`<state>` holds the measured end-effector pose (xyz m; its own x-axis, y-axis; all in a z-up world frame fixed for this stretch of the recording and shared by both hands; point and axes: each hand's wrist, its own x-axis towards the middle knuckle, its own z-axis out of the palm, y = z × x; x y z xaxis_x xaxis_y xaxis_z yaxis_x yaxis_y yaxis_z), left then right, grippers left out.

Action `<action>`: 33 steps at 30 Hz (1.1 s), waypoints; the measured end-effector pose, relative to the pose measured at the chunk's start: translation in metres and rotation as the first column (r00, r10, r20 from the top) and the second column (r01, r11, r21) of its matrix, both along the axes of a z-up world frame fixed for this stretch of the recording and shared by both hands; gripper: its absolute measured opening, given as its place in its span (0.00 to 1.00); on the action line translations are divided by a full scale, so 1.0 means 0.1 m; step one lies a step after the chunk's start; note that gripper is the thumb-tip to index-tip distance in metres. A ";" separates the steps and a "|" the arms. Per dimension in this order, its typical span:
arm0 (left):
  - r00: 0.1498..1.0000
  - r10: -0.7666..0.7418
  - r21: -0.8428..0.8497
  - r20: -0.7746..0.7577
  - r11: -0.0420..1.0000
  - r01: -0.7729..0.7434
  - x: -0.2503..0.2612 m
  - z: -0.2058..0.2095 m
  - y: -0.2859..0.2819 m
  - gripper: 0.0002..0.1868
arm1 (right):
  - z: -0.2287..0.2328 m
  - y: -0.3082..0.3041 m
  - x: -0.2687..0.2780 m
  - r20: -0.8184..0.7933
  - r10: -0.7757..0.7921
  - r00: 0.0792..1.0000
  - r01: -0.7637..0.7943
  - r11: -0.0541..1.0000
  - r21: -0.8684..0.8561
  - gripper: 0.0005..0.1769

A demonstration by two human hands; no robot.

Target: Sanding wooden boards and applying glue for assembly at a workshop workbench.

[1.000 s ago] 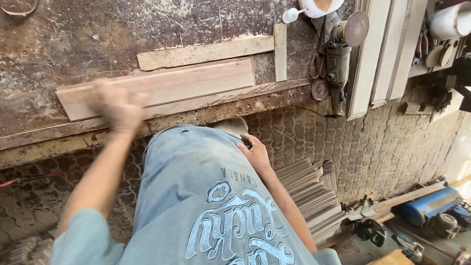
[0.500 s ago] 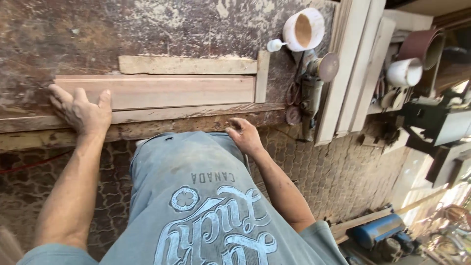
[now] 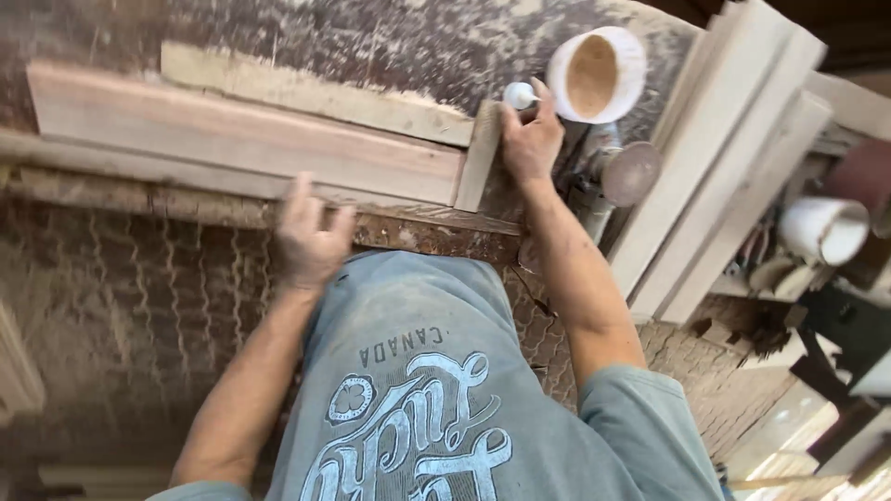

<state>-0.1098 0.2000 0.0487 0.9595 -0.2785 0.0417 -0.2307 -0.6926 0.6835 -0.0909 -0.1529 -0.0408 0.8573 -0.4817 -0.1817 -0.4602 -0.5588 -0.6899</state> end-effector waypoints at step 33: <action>0.966 0.248 -0.405 -0.077 0.877 -0.258 -0.50 -0.06 -0.32 0.21 | -0.57 -2.00 0.41 -0.541 0.432 0.721 -0.687 0.541 -0.485 0.09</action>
